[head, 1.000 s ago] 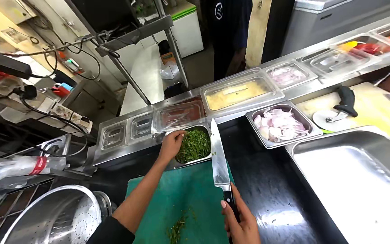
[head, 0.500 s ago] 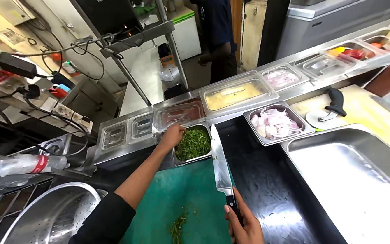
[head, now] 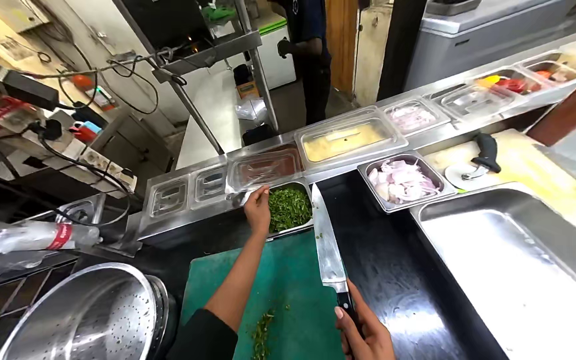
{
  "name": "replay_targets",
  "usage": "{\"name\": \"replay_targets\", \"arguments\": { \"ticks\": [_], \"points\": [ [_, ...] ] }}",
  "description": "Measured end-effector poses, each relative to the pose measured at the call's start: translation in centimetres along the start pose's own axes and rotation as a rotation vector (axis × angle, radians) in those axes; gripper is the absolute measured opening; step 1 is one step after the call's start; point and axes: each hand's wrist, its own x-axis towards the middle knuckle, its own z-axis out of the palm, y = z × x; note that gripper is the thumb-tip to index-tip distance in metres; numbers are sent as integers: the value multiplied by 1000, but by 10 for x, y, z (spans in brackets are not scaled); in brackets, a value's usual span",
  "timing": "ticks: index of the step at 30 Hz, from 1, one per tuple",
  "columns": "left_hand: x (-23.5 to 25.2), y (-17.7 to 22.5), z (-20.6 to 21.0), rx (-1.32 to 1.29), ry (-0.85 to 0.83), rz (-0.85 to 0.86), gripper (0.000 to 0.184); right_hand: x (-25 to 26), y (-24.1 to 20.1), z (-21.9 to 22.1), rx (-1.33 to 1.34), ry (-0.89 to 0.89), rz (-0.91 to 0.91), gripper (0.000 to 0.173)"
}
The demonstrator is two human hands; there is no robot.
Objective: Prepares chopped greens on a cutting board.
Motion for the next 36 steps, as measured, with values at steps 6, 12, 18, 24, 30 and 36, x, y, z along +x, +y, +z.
{"name": "replay_targets", "arguments": {
  "ticks": [6,12,18,24,30,36],
  "points": [
    [23,11,27,-226,-37,-36,24,-6,-1,4,11,-22,-47,58],
    [-40,59,-30,-464,-81,-177,39,-23,15,-11,-5,-31,-38,57],
    [-169,30,-121,-287,-164,-386,28,-45,37,-31,-121,-107,9,57],
    [-193,1,-164,448,-898,-264,18,-62,50,-31,-432,-175,27,54],
    [-188,12,-169,625,-1066,-41,45,-77,62,-8,-859,-65,-101,49],
    [-202,-5,-185,491,-924,106,67,-102,51,16,-707,-45,61,51]
  ]
}}
